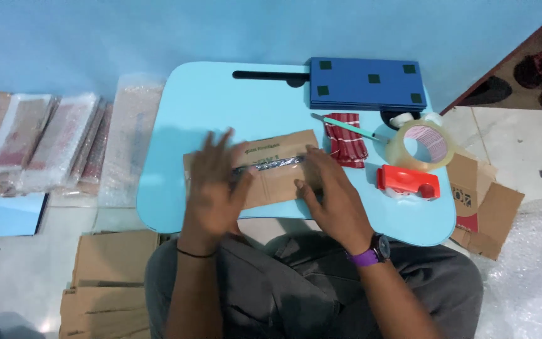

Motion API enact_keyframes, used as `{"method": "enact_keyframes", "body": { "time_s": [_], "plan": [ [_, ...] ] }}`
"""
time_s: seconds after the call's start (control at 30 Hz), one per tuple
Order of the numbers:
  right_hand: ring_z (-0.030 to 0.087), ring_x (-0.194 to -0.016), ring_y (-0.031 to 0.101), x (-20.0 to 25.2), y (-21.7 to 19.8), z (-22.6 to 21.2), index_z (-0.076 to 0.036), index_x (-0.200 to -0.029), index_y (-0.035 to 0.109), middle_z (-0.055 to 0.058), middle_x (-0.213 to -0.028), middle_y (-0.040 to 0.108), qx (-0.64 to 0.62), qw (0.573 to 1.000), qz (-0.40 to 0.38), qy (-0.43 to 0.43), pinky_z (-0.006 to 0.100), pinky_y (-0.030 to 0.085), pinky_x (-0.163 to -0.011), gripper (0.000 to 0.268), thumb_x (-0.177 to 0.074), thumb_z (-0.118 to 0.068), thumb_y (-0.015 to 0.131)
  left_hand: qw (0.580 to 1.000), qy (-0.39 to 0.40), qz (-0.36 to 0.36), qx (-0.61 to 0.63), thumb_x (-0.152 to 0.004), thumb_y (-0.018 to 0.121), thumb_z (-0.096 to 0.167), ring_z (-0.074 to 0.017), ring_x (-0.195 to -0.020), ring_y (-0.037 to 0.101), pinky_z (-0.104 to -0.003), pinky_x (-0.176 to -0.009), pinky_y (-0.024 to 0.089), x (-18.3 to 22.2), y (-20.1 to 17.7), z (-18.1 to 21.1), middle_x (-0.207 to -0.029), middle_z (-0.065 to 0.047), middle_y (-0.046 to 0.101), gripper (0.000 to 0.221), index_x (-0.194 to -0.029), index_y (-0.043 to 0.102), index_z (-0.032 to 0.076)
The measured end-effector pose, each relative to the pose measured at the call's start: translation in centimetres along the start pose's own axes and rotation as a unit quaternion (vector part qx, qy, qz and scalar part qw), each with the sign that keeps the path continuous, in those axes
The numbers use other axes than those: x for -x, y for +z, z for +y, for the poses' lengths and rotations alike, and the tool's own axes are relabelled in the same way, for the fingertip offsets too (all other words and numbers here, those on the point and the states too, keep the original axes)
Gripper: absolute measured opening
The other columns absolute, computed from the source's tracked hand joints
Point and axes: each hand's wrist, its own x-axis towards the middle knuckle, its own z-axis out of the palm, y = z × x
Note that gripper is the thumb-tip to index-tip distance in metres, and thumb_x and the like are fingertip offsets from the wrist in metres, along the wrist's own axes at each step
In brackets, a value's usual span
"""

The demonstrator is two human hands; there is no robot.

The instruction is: A person prepares a package by folding cardboard, sealing it with adhesive tape, and wrapping it in protective bubble wrap.

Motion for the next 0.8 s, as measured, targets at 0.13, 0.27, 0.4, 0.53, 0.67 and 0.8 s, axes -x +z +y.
{"method": "enact_keyframes", "body": {
  "time_s": [0.13, 0.27, 0.4, 0.53, 0.67, 0.8],
  "plan": [
    [0.044, -0.143, 0.045, 0.2, 0.2, 0.7, -0.004, -0.139, 0.06, 0.023, -0.149, 0.053, 0.062, 0.997, -0.039, -0.011, 0.057, 0.041, -0.112, 0.046, -0.101, -0.031, 0.06, 0.982, -0.047, -0.172, -0.064, -0.097, 0.067, 0.051, -0.0447, -0.137, 0.052, -0.063, -0.11, 0.036, 1.1, 0.9, 0.6, -0.146, -0.012, 0.06, 0.058, -0.143, 0.062, 0.016],
    [0.04, -0.143, 0.045, 0.5, 0.6, 1.2, -0.006, -0.137, 0.064, 0.02, -0.149, 0.055, 0.059, 0.998, -0.023, -0.016, 0.053, 0.039, -0.115, 0.044, -0.102, -0.031, 0.06, 0.975, -0.033, -0.186, -0.116, -0.098, 0.062, 0.058, -0.0408, -0.137, 0.053, -0.062, -0.111, 0.037, 1.5, 1.1, 0.4, -0.147, -0.009, 0.06, 0.062, -0.146, 0.06, 0.02],
    [0.042, -0.144, 0.044, 1.9, 0.2, 2.2, -0.004, -0.142, 0.058, 0.024, -0.148, 0.053, 0.054, 0.997, 0.043, -0.047, 0.053, 0.035, -0.118, 0.047, -0.098, -0.02, 0.064, 0.98, 0.083, -0.093, -0.156, -0.102, 0.063, 0.053, -0.028, -0.145, 0.047, -0.049, -0.117, 0.035, 3.4, 1.4, -0.9, -0.158, -0.001, 0.051, 0.06, -0.154, 0.054, 0.025],
    [0.032, -0.135, 0.055, 7.7, -6.6, 1.7, -0.007, -0.151, 0.041, 0.016, -0.154, 0.049, -0.092, 0.992, 0.077, -0.031, 0.042, 0.045, -0.112, 0.06, -0.096, -0.013, 0.062, 0.975, 0.063, -0.187, 0.104, -0.092, 0.063, 0.024, -0.0468, -0.154, 0.034, -0.062, -0.128, 0.025, 1.2, -0.6, 3.4, -0.164, -0.02, 0.04, 0.062, -0.151, 0.047, 0.012],
    [0.019, -0.095, 0.071, 18.8, -13.4, 5.8, -0.004, -0.143, 0.048, 0.011, -0.128, 0.067, -0.15, 0.96, 0.216, 0.1, 0.033, 0.059, -0.084, 0.054, -0.094, -0.014, 0.065, 0.942, 0.0, -0.182, 0.282, -0.083, 0.063, -0.005, -0.0432, -0.127, 0.06, -0.05, -0.112, 0.047, 1.8, 2.0, 11.9, -0.139, -0.033, 0.058, 0.07, -0.149, 0.043, -0.014],
    [0.013, -0.085, 0.063, 32.7, -17.3, 14.4, -0.014, -0.152, 0.034, 0.007, -0.129, 0.061, -0.188, 0.856, 0.337, 0.343, 0.025, 0.05, -0.069, 0.068, -0.09, 0.002, 0.058, 0.809, -0.03, -0.356, 0.467, -0.074, 0.077, -0.002, -0.0303, -0.116, 0.071, -0.047, -0.108, 0.054, 5.7, 7.6, 25.3, -0.136, -0.024, 0.067, 0.027, -0.1, 0.076, 0.006]
  ]
}}
